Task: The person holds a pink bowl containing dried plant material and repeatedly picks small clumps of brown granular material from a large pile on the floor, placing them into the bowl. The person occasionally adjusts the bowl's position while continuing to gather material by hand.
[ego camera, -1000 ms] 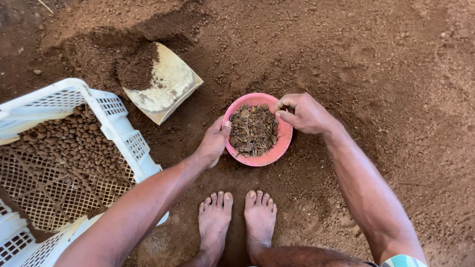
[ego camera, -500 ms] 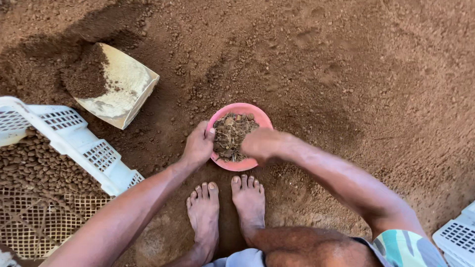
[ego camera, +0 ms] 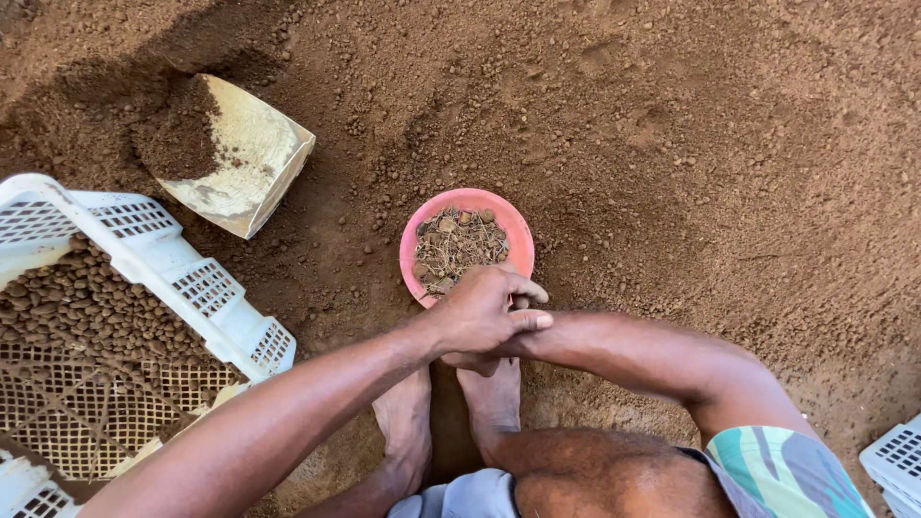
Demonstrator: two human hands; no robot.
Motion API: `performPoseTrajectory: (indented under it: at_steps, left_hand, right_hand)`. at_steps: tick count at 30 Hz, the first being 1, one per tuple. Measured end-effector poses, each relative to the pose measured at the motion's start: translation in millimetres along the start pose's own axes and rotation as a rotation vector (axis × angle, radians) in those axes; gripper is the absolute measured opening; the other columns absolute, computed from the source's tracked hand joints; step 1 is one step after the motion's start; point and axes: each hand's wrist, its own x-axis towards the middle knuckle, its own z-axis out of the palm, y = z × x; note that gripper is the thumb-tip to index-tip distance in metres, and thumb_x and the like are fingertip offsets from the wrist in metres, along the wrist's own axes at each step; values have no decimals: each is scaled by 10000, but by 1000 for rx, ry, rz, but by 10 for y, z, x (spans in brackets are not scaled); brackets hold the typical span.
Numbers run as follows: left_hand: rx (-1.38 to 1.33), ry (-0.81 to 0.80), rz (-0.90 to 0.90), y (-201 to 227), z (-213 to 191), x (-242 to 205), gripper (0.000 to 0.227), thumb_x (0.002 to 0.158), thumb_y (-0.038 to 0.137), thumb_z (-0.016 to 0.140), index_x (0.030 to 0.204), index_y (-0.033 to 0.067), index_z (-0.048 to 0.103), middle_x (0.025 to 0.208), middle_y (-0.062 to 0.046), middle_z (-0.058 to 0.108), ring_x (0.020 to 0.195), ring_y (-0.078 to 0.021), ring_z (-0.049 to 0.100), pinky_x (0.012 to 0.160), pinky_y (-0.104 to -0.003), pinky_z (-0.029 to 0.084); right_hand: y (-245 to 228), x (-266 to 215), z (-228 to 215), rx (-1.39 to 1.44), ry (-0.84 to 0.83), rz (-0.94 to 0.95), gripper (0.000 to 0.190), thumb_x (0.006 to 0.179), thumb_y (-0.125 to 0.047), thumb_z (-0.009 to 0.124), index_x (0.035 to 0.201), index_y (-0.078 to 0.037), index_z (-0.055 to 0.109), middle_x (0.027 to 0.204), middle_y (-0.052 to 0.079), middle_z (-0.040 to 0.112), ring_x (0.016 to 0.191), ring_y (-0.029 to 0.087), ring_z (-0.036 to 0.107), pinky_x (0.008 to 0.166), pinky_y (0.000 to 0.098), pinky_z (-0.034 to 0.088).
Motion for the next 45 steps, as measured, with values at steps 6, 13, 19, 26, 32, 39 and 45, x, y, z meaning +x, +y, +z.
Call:
performPoseTrajectory:
  at_steps: [6,13,19,26,32,39,45]
  left_hand:
    - [11,106,-90,-120,55,17,101,832,133,750,898,99,819,871,-86,788,777,-195,767,759,-340,597]
    - [77,337,-277,-508,-243,169,108,892,124,753,981,78,793,882,-106,789,759,-222,757,748,-381,584]
    - [311,376,-19,-604,-189,106,597,661,76,886,1203,39,640,1207,-216,658,1138,-377,636,955,-460,498]
    - [258,286,-153,-543,-191,123,486,713,95,858,1149,45,650,1146,-187,640,1060,-364,652,913,-461,510]
    - [174,252,-303,-529,-278,95,429,772,101,805,1166,54,642,1096,-145,633,891,-275,688,835,-415,552]
    - [243,338,-192,-632,-319,33,424,767,64,794,1161,24,642,1083,-170,634,926,-303,669,847,-435,538]
    - [245,342,-253,-656,-378,-51,395,808,84,767,1175,22,633,1067,-154,649,952,-298,677,855,-435,540]
  right_hand:
    - [-36,28,57,175,206,28,212,611,-112,747,823,-104,729,745,61,678,706,255,614,617,423,512]
    - [140,-804,-113,95,803,494,151,776,-110,709,884,-136,812,837,106,775,712,264,719,642,419,566]
    - [193,-1080,-74,-41,1423,960,175,861,-221,837,859,-67,753,738,74,724,623,194,682,585,355,565]
    - [270,-934,-119,-13,1402,1022,148,909,-187,767,810,-78,749,666,53,708,521,149,649,507,334,542]
    - [14,-953,-15,141,1420,636,116,930,-64,678,861,-35,766,704,76,727,516,101,627,400,244,487]
    - [236,-1189,-307,-301,1606,705,33,1010,-58,726,995,-48,754,802,81,711,649,122,644,497,238,527]
    - [309,-1286,-475,-350,1558,794,73,937,-69,774,995,-36,744,818,88,669,602,164,636,499,297,523]
